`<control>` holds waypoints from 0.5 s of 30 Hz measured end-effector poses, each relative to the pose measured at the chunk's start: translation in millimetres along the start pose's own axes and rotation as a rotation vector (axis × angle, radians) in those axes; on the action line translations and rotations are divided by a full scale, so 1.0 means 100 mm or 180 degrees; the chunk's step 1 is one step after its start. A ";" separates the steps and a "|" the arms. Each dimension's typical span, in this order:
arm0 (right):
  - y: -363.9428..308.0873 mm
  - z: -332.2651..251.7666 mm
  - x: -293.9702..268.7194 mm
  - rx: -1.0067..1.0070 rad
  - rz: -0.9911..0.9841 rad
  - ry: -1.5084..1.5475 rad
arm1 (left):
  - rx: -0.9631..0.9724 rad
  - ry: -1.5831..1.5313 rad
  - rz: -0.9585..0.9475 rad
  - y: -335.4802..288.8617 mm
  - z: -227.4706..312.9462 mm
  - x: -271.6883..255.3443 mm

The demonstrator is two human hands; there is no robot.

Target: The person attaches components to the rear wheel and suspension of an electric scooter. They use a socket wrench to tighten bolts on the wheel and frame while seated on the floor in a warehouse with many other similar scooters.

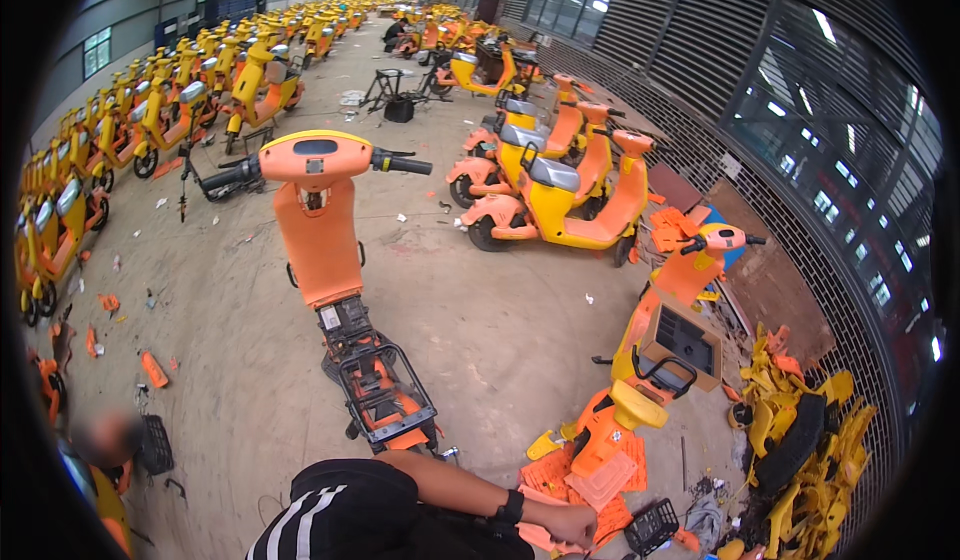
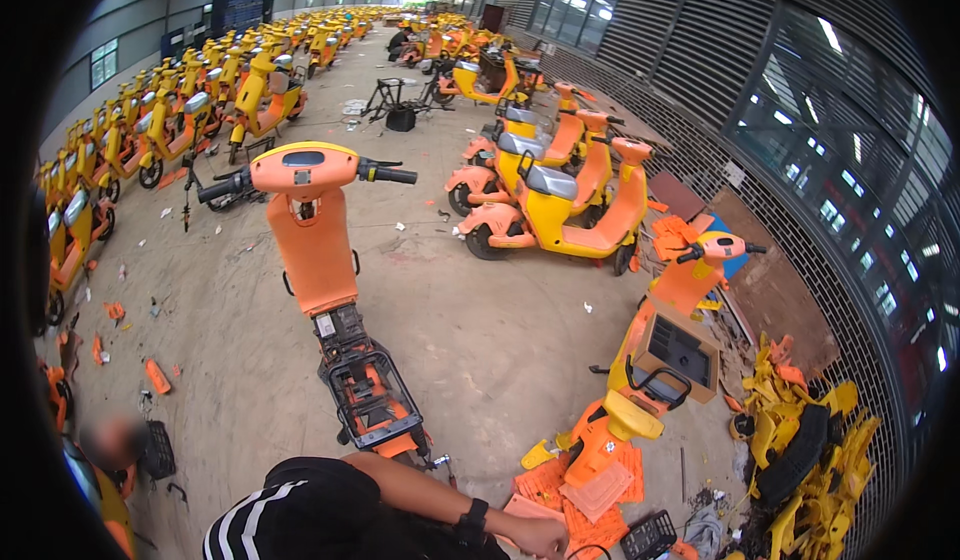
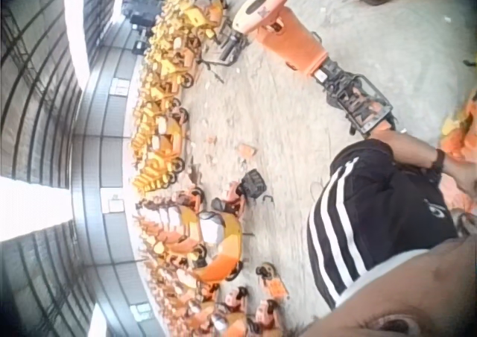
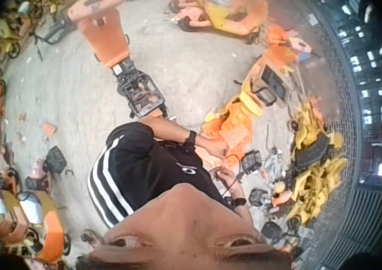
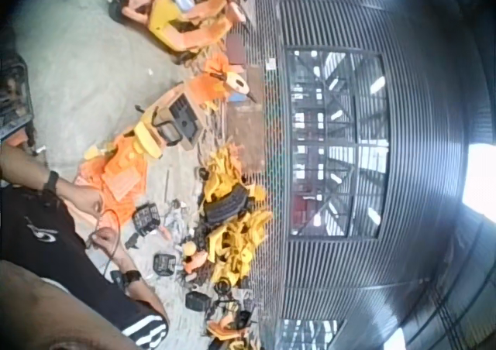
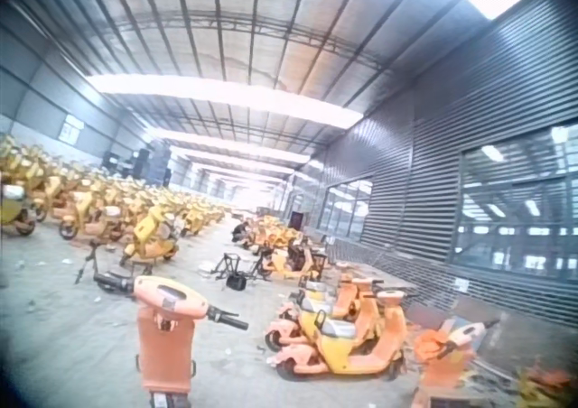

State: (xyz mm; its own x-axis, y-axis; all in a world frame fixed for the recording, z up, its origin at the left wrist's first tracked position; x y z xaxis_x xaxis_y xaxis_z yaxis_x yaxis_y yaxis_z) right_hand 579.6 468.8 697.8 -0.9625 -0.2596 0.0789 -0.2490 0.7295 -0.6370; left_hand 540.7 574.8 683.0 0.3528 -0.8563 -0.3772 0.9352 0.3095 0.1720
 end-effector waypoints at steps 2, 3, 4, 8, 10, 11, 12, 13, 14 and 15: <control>0.05 0.25 -0.14 0.0046 0.0321 0.0197 | -0.0497 -0.1115 -0.0850 -0.01 -0.13 0.39; 0.06 0.36 -0.21 0.0166 0.0410 -0.0067 | -0.0436 -0.1122 -0.0858 0.01 -0.13 0.43; 0.07 0.46 -0.27 0.0280 0.0514 -0.0323 | -0.0368 -0.1127 -0.0884 0.04 -0.13 0.48; -0.02 0.64 -0.15 0.0058 -0.0327 -0.0506 | -0.0149 -0.1130 -0.0983 0.14 -0.05 0.52; -0.04 0.80 -0.14 0.0176 -0.0447 -0.0559 | -0.0550 -0.1306 -0.1236 0.12 0.00 0.52; -0.06 0.90 -0.11 0.0296 -0.0555 -0.0601 | -0.0507 -0.1197 -0.1267 0.10 0.11 0.45; -0.08 0.93 -0.04 0.0414 -0.0682 -0.0659 | -0.0513 -0.1198 -0.1249 0.10 0.10 0.45; -0.09 0.87 -0.01 0.0502 -0.0620 -0.0667 | -0.0585 -0.1221 -0.1226 0.12 0.06 0.45; -0.08 0.88 0.00 0.0506 -0.0630 -0.0673 | -0.0656 -0.1245 -0.1206 0.13 0.03 0.46; -0.06 0.85 -0.03 0.0424 -0.0557 -0.0743 | -0.0650 -0.1247 -0.1207 0.14 0.04 0.45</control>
State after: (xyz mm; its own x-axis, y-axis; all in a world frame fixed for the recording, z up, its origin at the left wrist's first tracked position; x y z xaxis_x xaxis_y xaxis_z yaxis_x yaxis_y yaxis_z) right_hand 593.3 410.8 636.1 -0.8517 -0.5232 0.0281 -0.3775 0.5756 -0.7254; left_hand 569.4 538.8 671.5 -0.0092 -0.9999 -0.0065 0.9946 -0.0084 -0.1031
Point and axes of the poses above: each hand's wrist, its own y-axis towards the middle knuckle, its own x-axis out of the palm, z = x × y, the point moved 9 cm from there along y, towards the middle knuckle, and after that the axes turned 4 degrees about y, right-handed, at the moved point
